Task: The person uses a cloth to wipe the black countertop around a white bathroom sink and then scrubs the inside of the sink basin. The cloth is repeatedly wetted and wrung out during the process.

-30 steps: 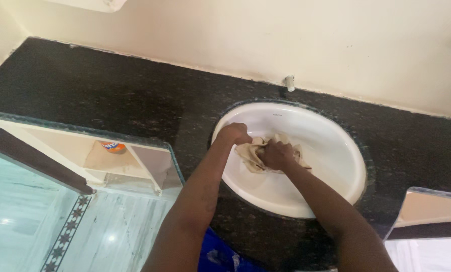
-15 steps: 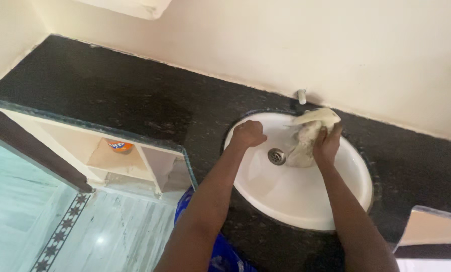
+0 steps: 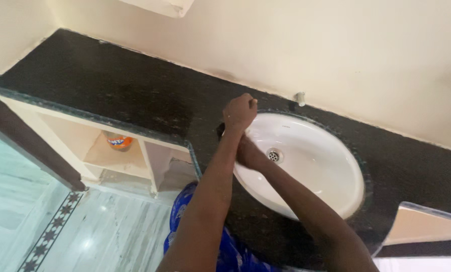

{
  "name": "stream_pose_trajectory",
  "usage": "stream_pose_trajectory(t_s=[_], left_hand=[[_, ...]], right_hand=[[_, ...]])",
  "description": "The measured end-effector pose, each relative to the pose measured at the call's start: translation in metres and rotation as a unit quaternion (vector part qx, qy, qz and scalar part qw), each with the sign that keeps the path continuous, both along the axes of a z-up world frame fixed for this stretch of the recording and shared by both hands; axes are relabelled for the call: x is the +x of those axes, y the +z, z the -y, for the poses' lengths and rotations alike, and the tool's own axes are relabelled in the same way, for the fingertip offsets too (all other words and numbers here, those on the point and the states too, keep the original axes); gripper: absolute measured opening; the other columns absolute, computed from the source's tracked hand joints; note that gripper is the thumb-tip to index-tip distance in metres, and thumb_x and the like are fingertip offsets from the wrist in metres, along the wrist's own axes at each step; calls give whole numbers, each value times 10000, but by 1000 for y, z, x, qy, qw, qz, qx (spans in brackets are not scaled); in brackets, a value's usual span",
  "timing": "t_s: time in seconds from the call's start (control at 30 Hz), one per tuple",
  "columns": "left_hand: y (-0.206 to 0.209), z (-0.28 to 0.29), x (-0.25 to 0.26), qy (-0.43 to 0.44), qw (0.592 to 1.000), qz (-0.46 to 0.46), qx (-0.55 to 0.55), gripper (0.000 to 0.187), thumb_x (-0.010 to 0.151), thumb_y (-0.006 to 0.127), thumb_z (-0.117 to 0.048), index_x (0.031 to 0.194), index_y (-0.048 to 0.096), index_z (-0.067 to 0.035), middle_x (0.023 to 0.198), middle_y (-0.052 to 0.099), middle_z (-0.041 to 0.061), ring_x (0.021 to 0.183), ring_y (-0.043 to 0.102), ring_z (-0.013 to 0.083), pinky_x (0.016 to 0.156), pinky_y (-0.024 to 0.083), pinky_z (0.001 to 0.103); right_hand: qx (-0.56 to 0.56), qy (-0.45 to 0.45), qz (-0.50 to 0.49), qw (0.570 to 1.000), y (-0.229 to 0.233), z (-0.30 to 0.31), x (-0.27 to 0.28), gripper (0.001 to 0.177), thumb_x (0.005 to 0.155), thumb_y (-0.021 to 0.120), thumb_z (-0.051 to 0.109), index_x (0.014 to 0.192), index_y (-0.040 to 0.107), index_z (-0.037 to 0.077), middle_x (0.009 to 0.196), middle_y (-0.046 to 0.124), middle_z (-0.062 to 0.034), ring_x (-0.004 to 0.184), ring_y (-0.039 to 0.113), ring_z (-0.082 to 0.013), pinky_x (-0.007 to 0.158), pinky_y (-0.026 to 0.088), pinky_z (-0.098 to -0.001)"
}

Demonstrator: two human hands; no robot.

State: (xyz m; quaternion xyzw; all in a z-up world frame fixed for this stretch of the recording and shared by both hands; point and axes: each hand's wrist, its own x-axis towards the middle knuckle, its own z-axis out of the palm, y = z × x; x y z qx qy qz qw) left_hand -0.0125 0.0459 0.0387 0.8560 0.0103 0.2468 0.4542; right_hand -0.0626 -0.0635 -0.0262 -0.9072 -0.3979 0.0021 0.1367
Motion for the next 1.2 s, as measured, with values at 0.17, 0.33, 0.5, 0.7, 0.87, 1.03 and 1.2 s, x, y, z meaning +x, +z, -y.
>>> stream_pose_trajectory(t_s=[0.17, 0.33, 0.5, 0.7, 0.87, 1.03, 1.2], left_hand=[[-7, -4, -5, -18, 999, -39, 32, 244, 938, 657, -351, 988, 735, -126, 956, 755, 127, 930, 720, 359, 820, 555, 505], [-22, 10, -14, -55, 996, 1, 65, 191, 888, 687, -311, 917, 751, -132, 933, 754, 124, 924, 711, 363, 818, 551, 506], [-43, 15, -5, -69, 993, 49, 83, 206, 894, 694, -312, 887, 735, -110, 910, 741, 137, 911, 706, 365, 806, 555, 507], [-43, 17, 6, -77, 992, 29, 100, 187, 865, 699, -297, 871, 743, -115, 906, 742, 143, 890, 699, 377, 788, 555, 520], [-29, 26, 15, -129, 985, 50, 102, 200, 871, 687, -304, 894, 748, -115, 898, 747, 144, 880, 711, 380, 792, 568, 522], [-14, 37, 8, -144, 982, -9, 120, 205, 867, 672, -299, 879, 747, -108, 868, 736, 165, 844, 703, 396, 767, 556, 543], [-11, 52, 7, -189, 970, -25, 147, 196, 887, 637, -261, 836, 718, -90, 831, 732, 152, 832, 721, 356, 780, 559, 527]], right_hand=[[-65, -9, -197, 978, 63, 47, -113, 315, 933, 494, -43, 1240, 504, 29, 1283, 511, -157, 1037, 622, -362, 868, 486, -509], [-50, 30, -201, 978, 92, 157, -141, 238, 887, 560, -65, 1042, 694, 57, 1070, 678, -104, 995, 689, -260, 898, 539, -407], [63, -104, -86, 989, 158, 196, -130, 453, 864, 544, -62, 1273, 645, 104, 1254, 663, -124, 1058, 680, -258, 880, 604, -401], [96, -175, -16, 980, 198, 174, -112, 530, 908, 612, 49, 1421, 508, 129, 1387, 524, -136, 1153, 606, -292, 905, 548, -447], [102, -166, -137, 971, 100, 188, -34, 428, 1045, 515, 153, 1473, 520, 184, 1597, 389, -125, 1461, 407, -307, 1150, 419, -465], [-313, -169, -151, 922, -93, 152, 23, 684, 1077, 541, 280, 1651, 175, 210, 1763, 8, -95, 1603, 21, -352, 1101, 200, -819], [-108, -30, -90, 990, -197, 116, 20, 1283, 709, 881, 250, 1677, 45, 154, 1742, -61, -274, 1590, -120, -500, 1175, 3, -721]])
